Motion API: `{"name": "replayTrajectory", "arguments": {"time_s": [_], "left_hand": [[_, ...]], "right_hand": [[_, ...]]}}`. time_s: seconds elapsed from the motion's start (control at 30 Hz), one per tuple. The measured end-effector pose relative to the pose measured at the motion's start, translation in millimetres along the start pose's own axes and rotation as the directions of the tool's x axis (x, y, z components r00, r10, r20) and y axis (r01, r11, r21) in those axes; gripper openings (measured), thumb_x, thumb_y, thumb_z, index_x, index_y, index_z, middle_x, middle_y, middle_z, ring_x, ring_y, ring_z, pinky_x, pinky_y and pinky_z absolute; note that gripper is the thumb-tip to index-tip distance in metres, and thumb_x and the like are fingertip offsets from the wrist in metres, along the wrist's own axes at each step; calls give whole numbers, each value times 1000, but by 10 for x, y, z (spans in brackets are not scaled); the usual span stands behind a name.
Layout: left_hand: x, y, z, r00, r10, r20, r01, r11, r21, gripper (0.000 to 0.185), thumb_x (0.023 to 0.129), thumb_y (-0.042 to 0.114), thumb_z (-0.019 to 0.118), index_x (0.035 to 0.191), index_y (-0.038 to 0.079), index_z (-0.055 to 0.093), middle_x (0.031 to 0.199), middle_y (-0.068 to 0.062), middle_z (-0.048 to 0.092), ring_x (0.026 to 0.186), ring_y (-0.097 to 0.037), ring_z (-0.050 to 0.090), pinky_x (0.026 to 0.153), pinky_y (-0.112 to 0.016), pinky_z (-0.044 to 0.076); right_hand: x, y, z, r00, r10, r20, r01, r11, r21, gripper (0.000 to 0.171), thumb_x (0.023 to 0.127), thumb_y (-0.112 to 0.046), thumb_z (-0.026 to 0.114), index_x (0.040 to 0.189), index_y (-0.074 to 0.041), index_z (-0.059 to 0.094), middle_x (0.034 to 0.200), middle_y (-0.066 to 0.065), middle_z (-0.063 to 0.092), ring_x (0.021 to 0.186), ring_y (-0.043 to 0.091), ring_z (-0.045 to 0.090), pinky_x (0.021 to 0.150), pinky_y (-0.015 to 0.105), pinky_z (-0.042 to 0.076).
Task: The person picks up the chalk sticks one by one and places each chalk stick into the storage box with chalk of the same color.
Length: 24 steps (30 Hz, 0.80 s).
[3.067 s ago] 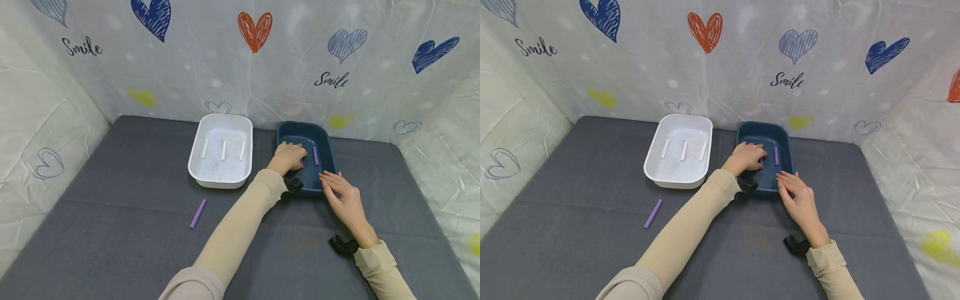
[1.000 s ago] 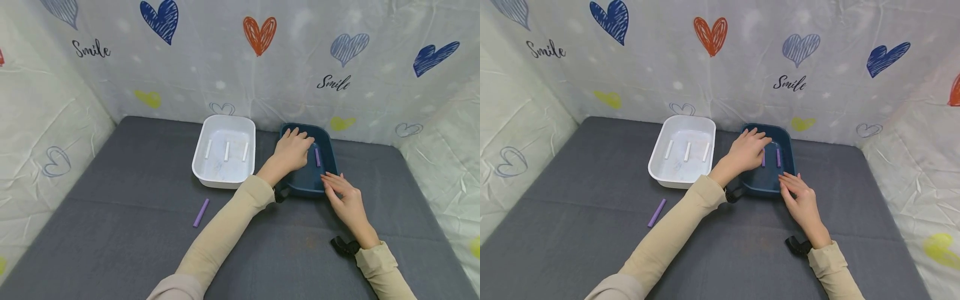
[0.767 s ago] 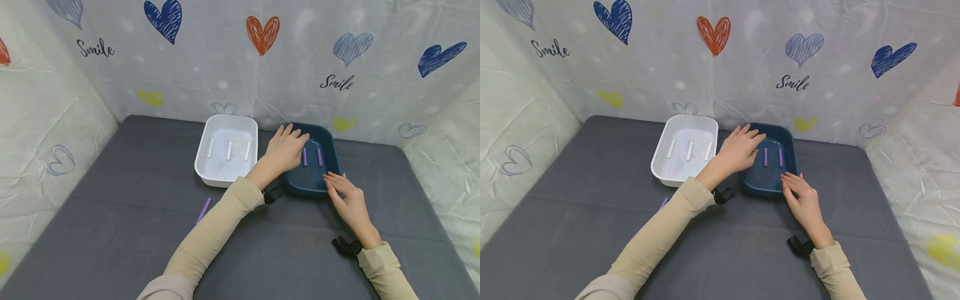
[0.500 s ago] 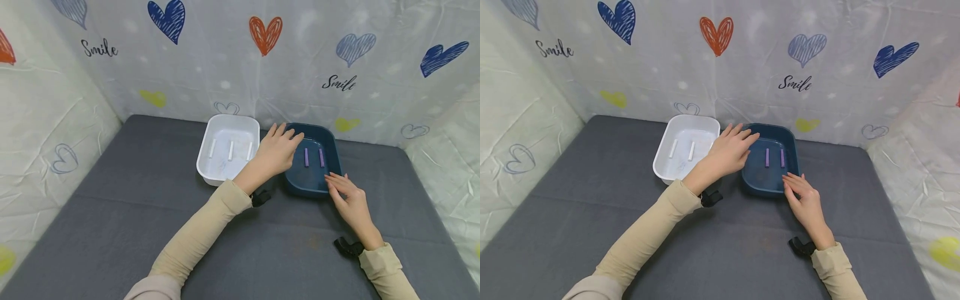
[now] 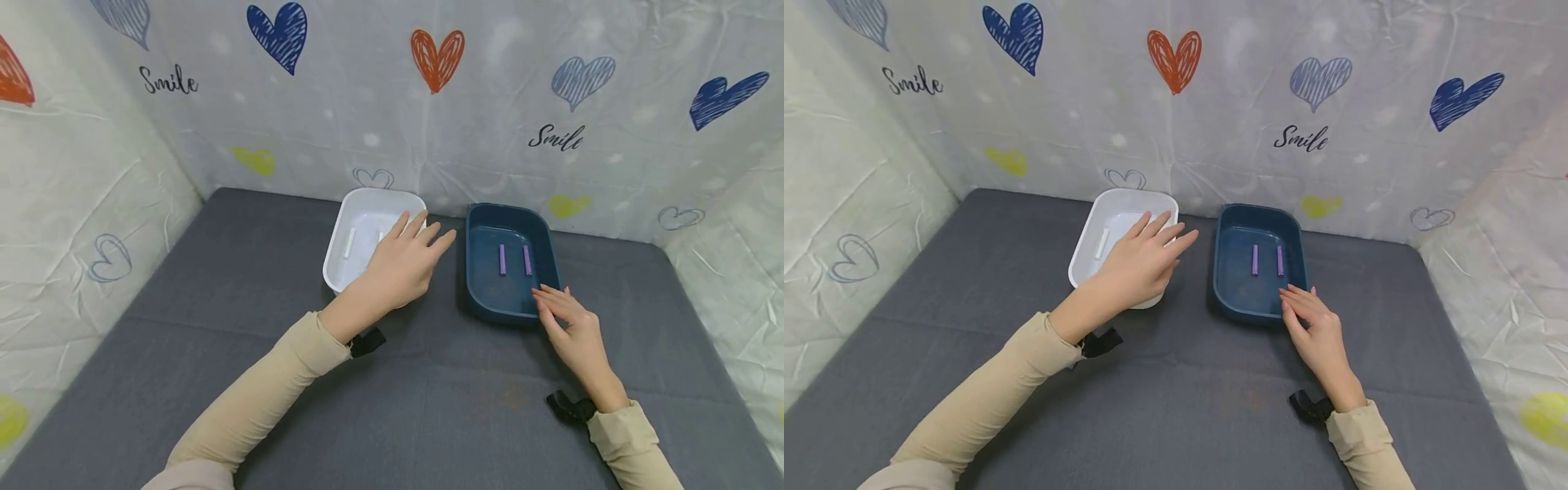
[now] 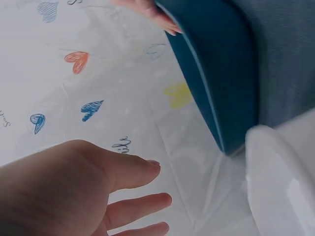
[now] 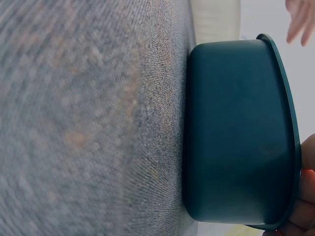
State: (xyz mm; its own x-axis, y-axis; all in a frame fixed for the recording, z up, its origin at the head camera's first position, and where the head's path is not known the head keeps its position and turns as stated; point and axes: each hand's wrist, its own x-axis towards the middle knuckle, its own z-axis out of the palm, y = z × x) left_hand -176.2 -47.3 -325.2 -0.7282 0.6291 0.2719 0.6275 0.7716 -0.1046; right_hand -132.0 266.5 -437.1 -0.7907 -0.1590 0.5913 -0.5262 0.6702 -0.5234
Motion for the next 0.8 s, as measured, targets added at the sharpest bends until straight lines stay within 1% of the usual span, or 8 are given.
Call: {"name": "replayTrajectory", "arguments": {"time_s": [0.1, 0.23, 0.43, 0.63, 0.73, 0.8], "left_hand": [[-153, -74, 7, 999, 7, -31, -7, 1000, 1, 48, 97, 9, 55, 145, 12, 51, 139, -16, 57, 138, -39, 41, 116, -49, 27], [-329, -166, 29, 998, 7, -68, -8, 1000, -20, 50, 95, 5, 58, 144, 11, 52, 136, -17, 59, 135, -41, 44, 114, -50, 30], [-557, -289, 3, 999, -17, -51, 13, 998, -64, 52, 94, 6, 62, 144, 10, 51, 138, -18, 57, 136, -41, 43, 115, -51, 29], [-833, -398, -8, 996, -17, -93, 10, 997, -71, 46, 93, 9, 65, 138, 7, 57, 135, -18, 59, 134, -39, 46, 111, -51, 34], [-976, -454, 11, 995, -28, -100, 18, 995, -94, 45, 91, 9, 68, 135, 5, 59, 133, -18, 60, 132, -39, 48, 110, -52, 37], [-1071, -484, 22, 993, -41, -109, 28, 993, -116, 44, 90, 8, 69, 133, 4, 61, 129, -17, 63, 131, -38, 50, 109, -52, 38]], "right_hand": [[-6, 4, 12, 1000, -4, 1, 4, 1000, 1, 22, 93, 1, 65, 112, 4, 74, 113, 21, 70, 114, 35, 64, 108, 53, 35], [-8, 9, 14, 1000, -12, -5, 12, 1000, 0, 22, 92, 1, 65, 112, 4, 74, 112, 21, 71, 114, 35, 63, 108, 52, 35], [-7, 12, 4, 1000, -5, -1, 5, 1000, 5, 22, 93, 1, 65, 112, 4, 73, 113, 21, 70, 114, 36, 63, 108, 54, 34], [-12, 10, 1, 1000, -2, 3, 2, 1000, 2, 22, 93, 1, 65, 113, 4, 73, 114, 21, 70, 114, 36, 63, 109, 52, 34], [-12, 10, 2, 1000, -3, 1, 3, 1000, 0, 22, 93, 1, 65, 113, 4, 74, 114, 21, 70, 114, 36, 63, 109, 51, 34], [-11, 7, 4, 1000, -5, -1, 5, 1000, 0, 22, 93, 1, 65, 112, 4, 74, 114, 21, 70, 113, 36, 63, 109, 52, 34]]}}
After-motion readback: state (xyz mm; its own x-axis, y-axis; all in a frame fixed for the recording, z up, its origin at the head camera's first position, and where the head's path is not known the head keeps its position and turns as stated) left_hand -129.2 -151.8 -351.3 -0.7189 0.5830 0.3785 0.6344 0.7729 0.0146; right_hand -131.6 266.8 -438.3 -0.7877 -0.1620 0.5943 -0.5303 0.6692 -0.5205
